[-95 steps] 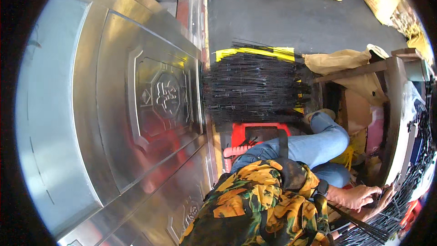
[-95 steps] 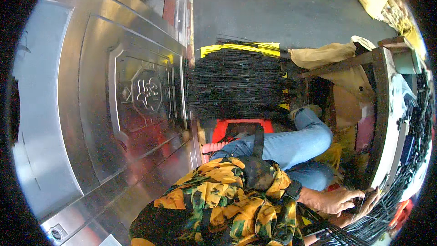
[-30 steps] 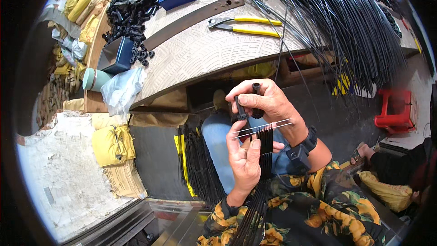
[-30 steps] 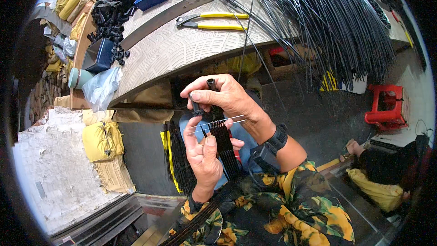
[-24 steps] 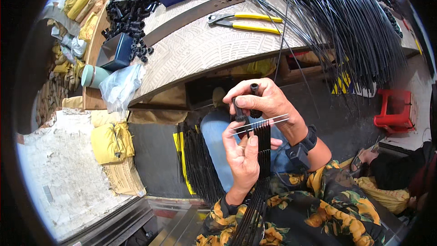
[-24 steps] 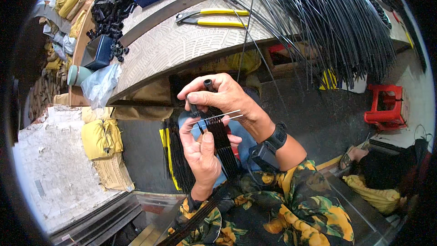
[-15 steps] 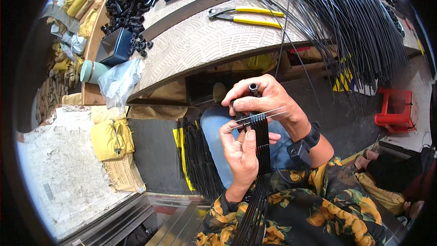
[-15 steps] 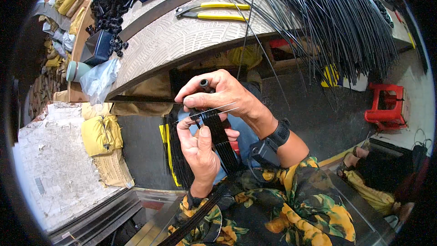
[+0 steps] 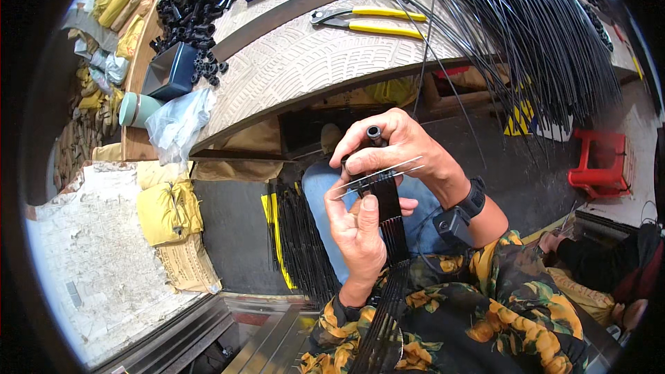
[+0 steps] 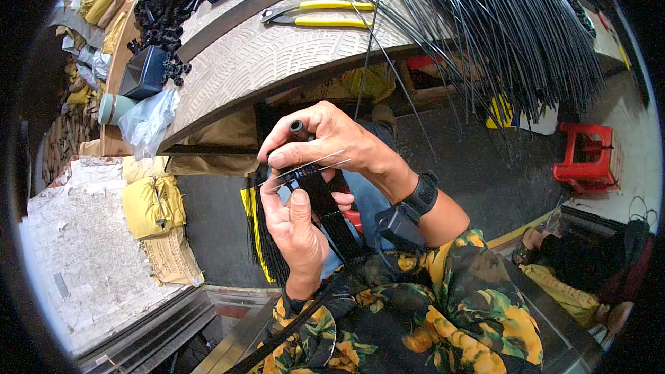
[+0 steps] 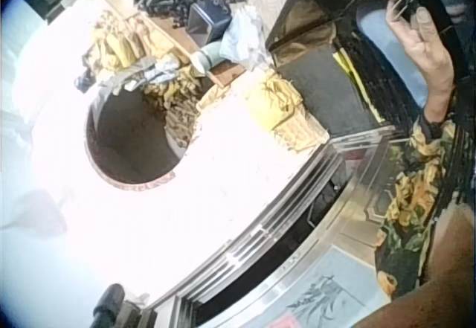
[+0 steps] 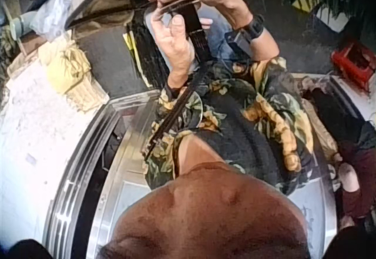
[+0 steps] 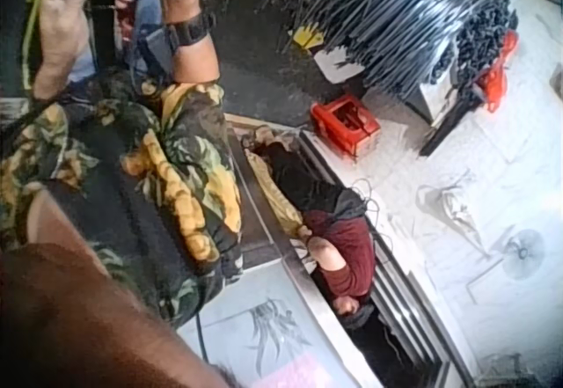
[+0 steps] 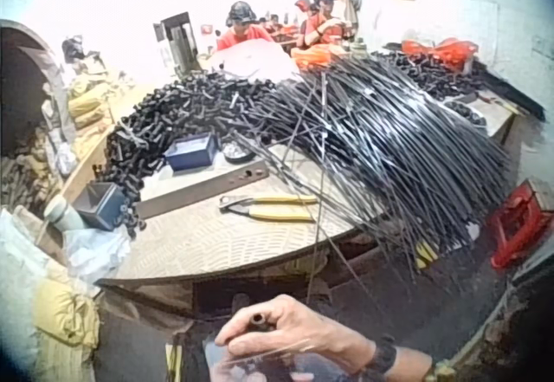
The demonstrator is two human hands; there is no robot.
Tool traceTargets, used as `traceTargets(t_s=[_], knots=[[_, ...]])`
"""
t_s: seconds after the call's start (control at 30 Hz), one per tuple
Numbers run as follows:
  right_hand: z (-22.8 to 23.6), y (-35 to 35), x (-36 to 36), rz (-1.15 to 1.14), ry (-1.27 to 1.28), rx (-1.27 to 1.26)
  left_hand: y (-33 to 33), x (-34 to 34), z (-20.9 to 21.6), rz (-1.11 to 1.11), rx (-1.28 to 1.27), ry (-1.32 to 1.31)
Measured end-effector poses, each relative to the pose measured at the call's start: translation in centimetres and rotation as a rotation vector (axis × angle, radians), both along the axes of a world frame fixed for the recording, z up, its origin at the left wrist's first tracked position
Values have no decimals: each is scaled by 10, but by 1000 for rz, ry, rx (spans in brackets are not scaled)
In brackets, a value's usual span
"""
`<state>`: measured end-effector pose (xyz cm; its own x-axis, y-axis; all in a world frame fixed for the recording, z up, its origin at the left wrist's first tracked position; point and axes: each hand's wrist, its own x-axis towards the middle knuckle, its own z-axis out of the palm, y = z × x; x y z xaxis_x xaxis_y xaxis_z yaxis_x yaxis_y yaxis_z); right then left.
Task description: The recorder is shown assembling black umbrella ribs into a central hub and cutting wire components with pliers.
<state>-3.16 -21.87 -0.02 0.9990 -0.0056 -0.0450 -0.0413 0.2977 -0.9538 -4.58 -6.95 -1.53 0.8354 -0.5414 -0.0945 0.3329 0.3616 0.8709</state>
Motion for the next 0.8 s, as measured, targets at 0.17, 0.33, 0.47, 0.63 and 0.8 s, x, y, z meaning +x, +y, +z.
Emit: traceTargets(t_s=[0.17,0.33,0.47,0.63,0.8], knots=[[-44,19,-21,-459,-2,304,6,8,-1,92,-34,35],[-35,53,-37,-538,-5,310,11,11,-9,141,4,36],[-21,59,-25,-575,50,242,12,9,-6,203,15,29],[-24,60,-29,-619,61,275,13,8,-7,204,-27,42],[-27,65,-29,-526,9,85,21,12,-10,255,29,-26]])
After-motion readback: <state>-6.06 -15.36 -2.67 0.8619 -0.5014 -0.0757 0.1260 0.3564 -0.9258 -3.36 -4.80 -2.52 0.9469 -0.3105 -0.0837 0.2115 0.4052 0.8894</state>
